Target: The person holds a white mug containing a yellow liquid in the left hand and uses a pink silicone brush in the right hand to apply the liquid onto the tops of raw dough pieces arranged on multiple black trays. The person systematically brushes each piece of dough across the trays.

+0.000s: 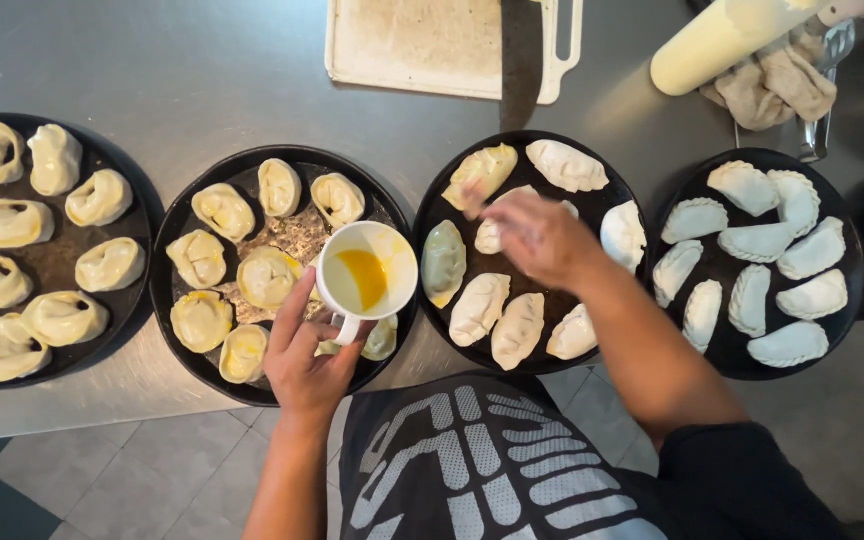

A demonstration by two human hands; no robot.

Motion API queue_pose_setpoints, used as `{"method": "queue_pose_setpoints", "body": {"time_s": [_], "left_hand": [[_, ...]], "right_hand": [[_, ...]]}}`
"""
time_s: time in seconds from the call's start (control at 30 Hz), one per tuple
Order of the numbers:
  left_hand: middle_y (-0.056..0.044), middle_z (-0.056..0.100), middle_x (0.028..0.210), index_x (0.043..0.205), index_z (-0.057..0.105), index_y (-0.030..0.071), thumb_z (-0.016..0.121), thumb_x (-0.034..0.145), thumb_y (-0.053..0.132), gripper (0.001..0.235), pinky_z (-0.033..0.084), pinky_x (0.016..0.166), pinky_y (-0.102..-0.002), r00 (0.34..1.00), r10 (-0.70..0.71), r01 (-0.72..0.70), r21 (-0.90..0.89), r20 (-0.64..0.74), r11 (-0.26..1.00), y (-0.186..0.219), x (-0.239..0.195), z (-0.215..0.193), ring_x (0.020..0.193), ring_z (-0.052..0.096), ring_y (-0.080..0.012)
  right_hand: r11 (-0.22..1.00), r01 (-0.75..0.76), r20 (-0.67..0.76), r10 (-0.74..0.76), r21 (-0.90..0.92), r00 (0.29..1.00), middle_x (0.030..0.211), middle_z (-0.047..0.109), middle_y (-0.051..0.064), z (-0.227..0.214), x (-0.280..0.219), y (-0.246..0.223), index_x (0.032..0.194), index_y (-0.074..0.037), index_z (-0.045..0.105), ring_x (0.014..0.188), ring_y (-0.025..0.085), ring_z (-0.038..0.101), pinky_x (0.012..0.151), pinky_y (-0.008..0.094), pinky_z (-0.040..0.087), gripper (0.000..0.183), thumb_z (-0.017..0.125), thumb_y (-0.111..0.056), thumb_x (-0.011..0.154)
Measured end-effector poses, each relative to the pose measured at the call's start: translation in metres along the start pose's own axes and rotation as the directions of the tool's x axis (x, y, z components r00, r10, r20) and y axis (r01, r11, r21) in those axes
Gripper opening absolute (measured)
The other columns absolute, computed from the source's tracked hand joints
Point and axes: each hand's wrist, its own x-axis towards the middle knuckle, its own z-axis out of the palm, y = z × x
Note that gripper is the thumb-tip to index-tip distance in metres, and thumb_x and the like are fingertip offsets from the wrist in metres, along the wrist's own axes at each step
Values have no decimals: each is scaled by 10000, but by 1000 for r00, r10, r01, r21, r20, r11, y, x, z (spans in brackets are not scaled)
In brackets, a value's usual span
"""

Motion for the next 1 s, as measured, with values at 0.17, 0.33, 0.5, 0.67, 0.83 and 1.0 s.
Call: {"method": "queue_pose_setpoints", "body": {"time_s": [0.17,0.33,0.5,0.67,0.83,1.0], "left_hand": [[-242,697,1317,629,565,25,964,731,113,421,654,746,-288,1000,12,-12,9,-6,1000,1,2,5,1046,747,-353],[-230,704,1311,628,577,21,958,747,148,419,666,731,-306,999,28,-29,6,29,1000,4,-3,13,1013,755,-365],[-180,709,1325,648,604,61,913,791,149,351,668,770,-286,987,114,-114,-12,113,993,21,0,30,1094,746,-326],[-161,718,1313,665,637,61,867,835,141,298,659,803,-294,970,170,-171,-9,173,985,41,2,40,1161,724,-333],[-162,708,1331,683,656,64,859,844,129,267,656,802,-290,968,172,-169,-29,184,985,42,-8,46,1183,712,-352],[-155,694,1352,694,602,56,852,876,205,343,654,870,-358,973,170,-171,-8,153,985,33,-8,62,1209,694,-354]], "right_hand": [[972,-20,-12,24,233,1000,960,730,119,-13,-13,-24,1102,-63,710,883,303,746,800,404,599,221,557,-161,977],[919,19,-227,77,395,971,882,749,186,-64,-32,-48,1110,84,660,806,263,750,799,380,593,297,535,-160,998],[896,54,-203,41,440,978,776,766,122,-61,-20,-103,986,33,721,720,212,771,707,317,614,216,645,-164,941],[966,99,-39,-92,239,995,920,770,169,-31,-3,-95,1021,39,718,650,307,730,568,381,581,129,658,-61,965],[835,-60,-95,133,547,987,1018,744,179,-49,-32,-65,1050,72,716,544,119,652,476,238,556,231,578,-111,1019],[861,-38,-266,198,507,943,804,719,214,-83,-53,-45,1096,146,589,445,152,616,445,245,532,308,504,-149,1079]]}}
